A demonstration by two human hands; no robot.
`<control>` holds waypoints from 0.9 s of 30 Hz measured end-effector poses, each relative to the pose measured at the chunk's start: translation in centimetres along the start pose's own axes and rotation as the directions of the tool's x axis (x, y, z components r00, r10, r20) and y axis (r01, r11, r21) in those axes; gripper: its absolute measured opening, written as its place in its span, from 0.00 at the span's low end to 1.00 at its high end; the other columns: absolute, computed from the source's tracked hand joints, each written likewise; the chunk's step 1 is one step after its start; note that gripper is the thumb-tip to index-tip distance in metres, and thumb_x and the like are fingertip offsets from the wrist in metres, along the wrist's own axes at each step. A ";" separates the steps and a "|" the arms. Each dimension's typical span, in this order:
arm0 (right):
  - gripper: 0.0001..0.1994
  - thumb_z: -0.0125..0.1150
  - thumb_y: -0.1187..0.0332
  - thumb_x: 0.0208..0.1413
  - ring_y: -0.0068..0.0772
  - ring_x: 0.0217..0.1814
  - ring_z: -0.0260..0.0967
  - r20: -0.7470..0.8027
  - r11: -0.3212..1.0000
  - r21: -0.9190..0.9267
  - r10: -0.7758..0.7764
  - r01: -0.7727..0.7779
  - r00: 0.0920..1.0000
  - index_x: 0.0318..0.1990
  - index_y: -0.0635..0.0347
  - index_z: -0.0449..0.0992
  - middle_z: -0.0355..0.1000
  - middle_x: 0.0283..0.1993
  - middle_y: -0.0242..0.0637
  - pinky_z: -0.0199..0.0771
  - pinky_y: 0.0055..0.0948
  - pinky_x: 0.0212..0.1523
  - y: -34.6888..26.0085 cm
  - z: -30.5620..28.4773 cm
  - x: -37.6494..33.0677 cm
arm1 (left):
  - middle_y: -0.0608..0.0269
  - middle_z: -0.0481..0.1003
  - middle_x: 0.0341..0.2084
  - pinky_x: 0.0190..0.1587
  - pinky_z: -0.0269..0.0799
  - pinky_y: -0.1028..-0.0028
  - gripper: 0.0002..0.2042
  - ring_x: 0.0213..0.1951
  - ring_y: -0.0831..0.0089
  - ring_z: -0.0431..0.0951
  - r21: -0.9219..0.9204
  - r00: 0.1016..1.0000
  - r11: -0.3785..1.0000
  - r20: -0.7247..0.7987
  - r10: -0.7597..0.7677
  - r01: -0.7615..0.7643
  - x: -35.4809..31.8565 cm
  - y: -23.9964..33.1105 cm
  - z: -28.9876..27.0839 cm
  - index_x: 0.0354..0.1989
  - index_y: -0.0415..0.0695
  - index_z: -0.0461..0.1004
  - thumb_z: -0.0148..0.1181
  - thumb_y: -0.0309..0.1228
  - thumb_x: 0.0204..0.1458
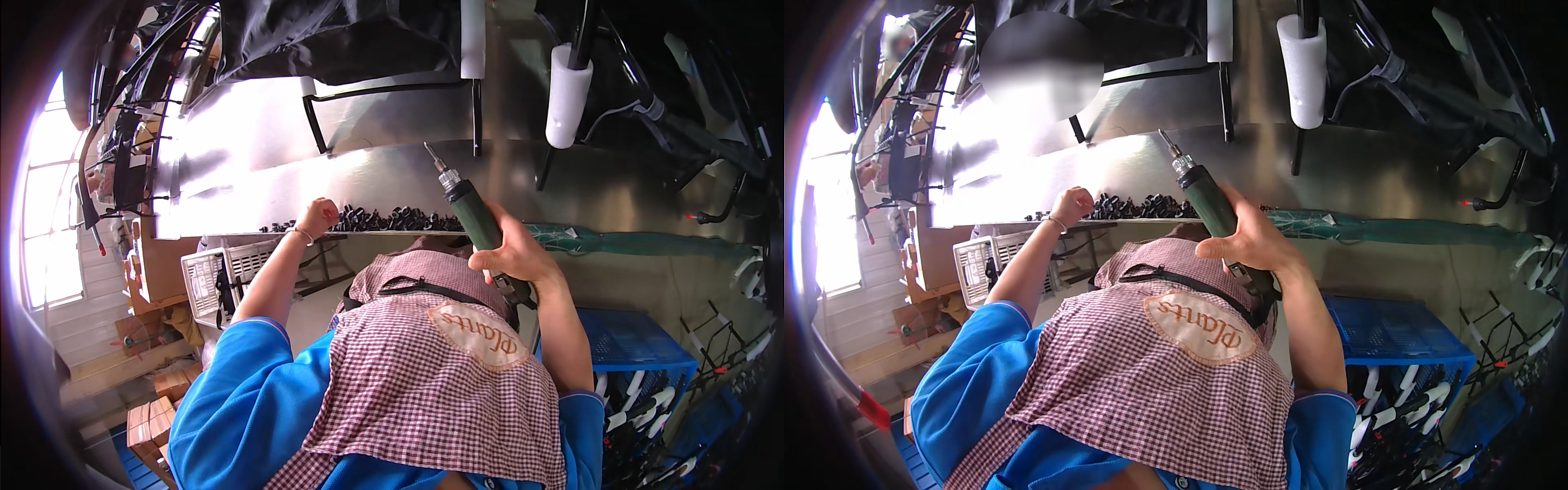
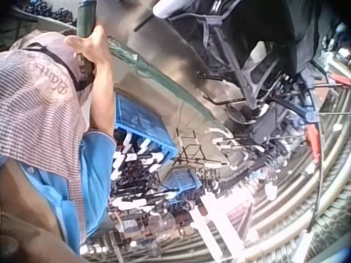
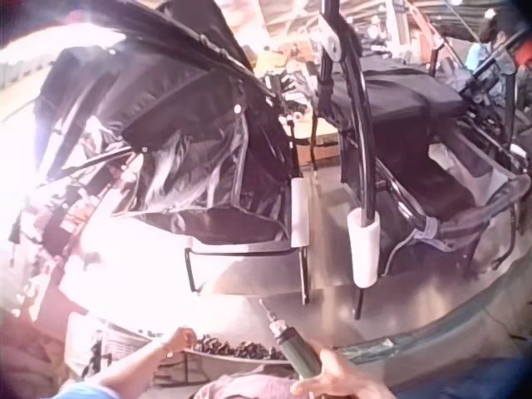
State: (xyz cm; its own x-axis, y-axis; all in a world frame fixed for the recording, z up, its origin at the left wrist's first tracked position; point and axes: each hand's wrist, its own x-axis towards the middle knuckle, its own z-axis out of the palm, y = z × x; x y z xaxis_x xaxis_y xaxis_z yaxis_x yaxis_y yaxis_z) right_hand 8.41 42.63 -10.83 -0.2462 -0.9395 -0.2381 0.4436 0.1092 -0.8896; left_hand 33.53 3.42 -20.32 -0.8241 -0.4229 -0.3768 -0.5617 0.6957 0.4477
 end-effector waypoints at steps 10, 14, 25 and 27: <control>0.49 0.79 0.53 0.34 0.25 0.30 0.69 0.012 0.994 -0.102 -0.048 0.049 0.999 0.62 0.65 0.55 0.63 0.39 0.35 0.75 0.24 0.26 1.2 0.7 0.6 | 0.60 0.75 0.21 0.31 0.73 0.71 0.05 0.26 0.66 0.77 0.064 0.983 0.994 -0.165 -0.075 0.086 -0.6 -2.6 3.0 0.21 0.45 0.80 0.65 0.21 0.34; 0.50 0.78 0.48 0.32 0.33 0.52 0.63 -0.030 0.988 -0.144 -0.064 0.059 0.997 0.62 0.65 0.58 0.65 0.50 0.41 0.63 0.29 0.53 1.8 1.0 0.2 | 0.58 0.75 0.21 0.31 0.73 0.69 0.04 0.27 0.65 0.76 0.076 0.982 0.995 -0.183 -0.051 0.066 -0.1 -3.5 4.0 0.23 0.43 0.80 0.65 0.23 0.36; 0.58 0.80 0.48 0.27 0.45 0.60 0.65 -0.111 0.869 -0.493 -0.121 0.050 0.986 0.66 0.62 0.51 0.66 0.57 0.52 0.64 0.33 0.59 1.4 2.8 -0.7 | 0.52 0.77 0.35 0.38 0.79 0.67 0.03 0.37 0.61 0.81 -0.969 0.969 0.099 0.234 0.081 0.226 3.4 17.1 -1.4 0.35 0.40 0.72 0.51 0.23 0.57; 0.61 0.80 0.47 0.25 0.48 0.60 0.65 -0.146 0.865 -0.498 -0.020 -0.056 0.989 0.68 0.56 0.48 0.65 0.59 0.51 0.64 0.35 0.60 0.6 2.7 -1.3 | 0.51 0.76 0.38 0.43 0.78 0.65 0.04 0.40 0.59 0.80 -0.965 0.939 -0.016 0.250 0.236 0.261 4.1 19.8 -2.3 0.34 0.40 0.72 0.49 0.22 0.57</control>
State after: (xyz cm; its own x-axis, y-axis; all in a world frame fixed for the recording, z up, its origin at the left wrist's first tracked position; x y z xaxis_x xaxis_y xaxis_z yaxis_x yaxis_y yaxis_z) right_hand 11.35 43.02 -9.96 -0.3782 -0.8841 -0.2746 -0.0314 0.3087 -0.9507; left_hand 18.89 14.12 -11.18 -0.8881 -0.0881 -0.4511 -0.2762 -0.6821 0.6770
